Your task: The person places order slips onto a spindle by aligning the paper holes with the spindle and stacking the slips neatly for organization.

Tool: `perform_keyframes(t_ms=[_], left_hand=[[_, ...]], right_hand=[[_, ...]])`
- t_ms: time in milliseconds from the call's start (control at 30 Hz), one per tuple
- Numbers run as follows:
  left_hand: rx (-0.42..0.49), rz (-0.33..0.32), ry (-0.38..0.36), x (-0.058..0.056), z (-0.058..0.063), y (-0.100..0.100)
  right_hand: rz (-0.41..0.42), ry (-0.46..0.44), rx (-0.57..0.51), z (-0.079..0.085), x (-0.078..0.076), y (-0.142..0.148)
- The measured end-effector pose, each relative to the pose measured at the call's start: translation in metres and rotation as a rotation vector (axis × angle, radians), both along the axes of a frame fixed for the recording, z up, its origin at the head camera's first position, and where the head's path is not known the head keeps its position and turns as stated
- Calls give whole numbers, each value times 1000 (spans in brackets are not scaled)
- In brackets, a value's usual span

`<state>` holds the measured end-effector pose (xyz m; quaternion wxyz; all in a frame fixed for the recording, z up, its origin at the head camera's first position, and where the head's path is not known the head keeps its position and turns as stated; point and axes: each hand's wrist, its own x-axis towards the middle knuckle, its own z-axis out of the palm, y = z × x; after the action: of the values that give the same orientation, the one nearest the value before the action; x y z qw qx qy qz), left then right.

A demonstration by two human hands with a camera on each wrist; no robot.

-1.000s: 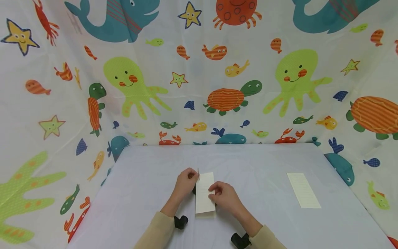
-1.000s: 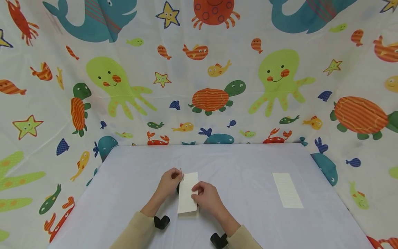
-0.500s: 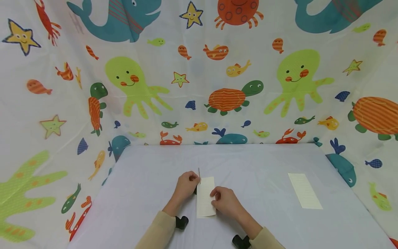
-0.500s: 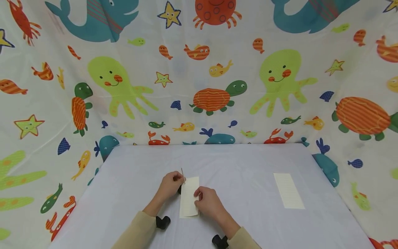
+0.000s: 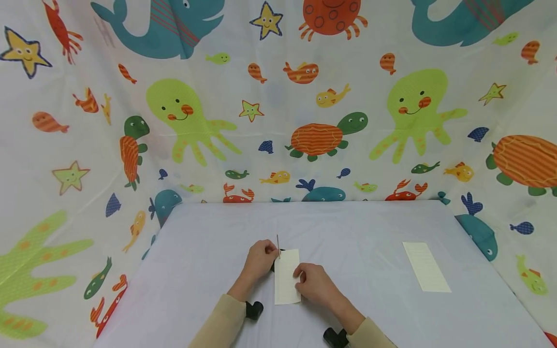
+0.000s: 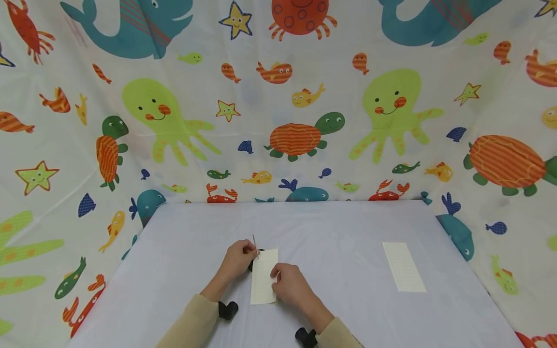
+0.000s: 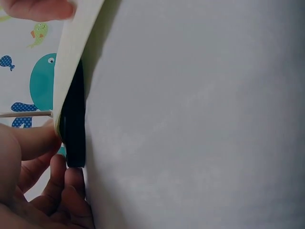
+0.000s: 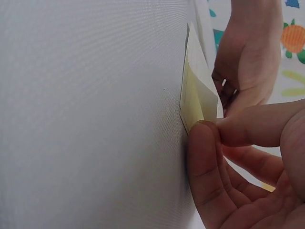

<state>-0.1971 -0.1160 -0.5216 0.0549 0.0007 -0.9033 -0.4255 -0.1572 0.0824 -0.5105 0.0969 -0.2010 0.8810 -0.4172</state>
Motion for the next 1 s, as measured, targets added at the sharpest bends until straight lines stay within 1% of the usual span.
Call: perform_keyframes(t_ms=[167, 333, 400, 667, 767, 1000], left_hand=[[-19, -3, 7, 0, 0, -1], [-26, 9, -25, 3, 0, -3], [-36, -9, -39, 5, 1, -5], [-118, -141, -96, 7, 1, -11], [-137, -159, -109, 8, 2, -11], [-123, -160, -129, 9, 2, -10]], right_hand=[[2, 3, 19, 0, 0, -1], [16, 28, 23, 0, 2, -1], [20, 33, 25, 0, 2, -1], [21, 24, 43, 0, 2, 0], [22, 14, 58, 0, 3, 0], [39, -7, 82, 6, 5, 1]])
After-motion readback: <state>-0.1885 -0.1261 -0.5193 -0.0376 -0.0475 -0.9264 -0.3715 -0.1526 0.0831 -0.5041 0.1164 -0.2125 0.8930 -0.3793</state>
